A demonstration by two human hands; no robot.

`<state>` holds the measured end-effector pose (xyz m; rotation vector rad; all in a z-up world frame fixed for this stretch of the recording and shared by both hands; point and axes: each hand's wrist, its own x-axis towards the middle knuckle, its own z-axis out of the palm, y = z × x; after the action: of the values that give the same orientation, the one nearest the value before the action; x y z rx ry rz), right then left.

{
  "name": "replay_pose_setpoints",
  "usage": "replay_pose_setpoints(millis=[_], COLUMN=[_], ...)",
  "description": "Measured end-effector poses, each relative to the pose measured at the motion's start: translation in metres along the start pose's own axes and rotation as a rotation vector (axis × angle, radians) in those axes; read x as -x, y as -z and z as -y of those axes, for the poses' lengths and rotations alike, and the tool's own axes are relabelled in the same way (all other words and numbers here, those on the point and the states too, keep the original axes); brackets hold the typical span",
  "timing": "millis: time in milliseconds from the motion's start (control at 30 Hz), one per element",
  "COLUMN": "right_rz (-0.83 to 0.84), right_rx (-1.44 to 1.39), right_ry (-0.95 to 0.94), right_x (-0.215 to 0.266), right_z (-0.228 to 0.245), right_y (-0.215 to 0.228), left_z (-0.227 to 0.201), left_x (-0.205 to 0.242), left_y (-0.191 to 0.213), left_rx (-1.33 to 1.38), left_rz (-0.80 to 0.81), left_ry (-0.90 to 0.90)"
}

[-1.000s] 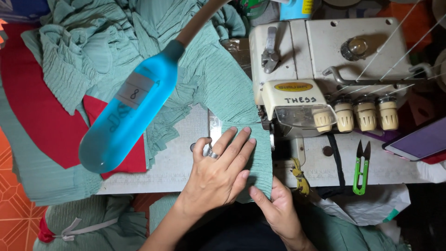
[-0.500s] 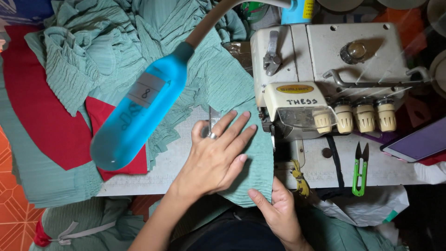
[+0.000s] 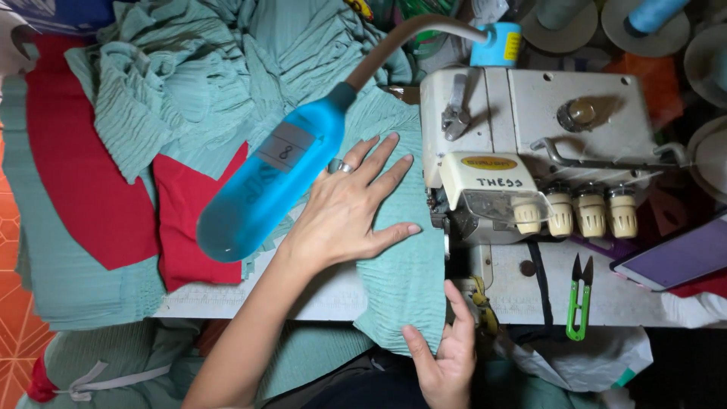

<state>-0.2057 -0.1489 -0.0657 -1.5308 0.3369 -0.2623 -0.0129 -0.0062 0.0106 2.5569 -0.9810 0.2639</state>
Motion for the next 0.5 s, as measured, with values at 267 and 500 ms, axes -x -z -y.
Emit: replay_pose_setpoints(millis=[267, 500], right_rz=[-0.082, -0.099], right_rx=[0.383, 0.396], right_ry=[0.187, 0.092], right_x=[0.002, 0.003], right_z=[-0.011, -0.002], right_y=[0.004, -0.001], left_z=[0.029, 0.051], left_x=[-0.019, -0.032], left_y=[-0.028, -0.034], left_rx=[0.176, -0.308], left_rz=[-0.117, -0.26], left_ry=[0.011, 0.028])
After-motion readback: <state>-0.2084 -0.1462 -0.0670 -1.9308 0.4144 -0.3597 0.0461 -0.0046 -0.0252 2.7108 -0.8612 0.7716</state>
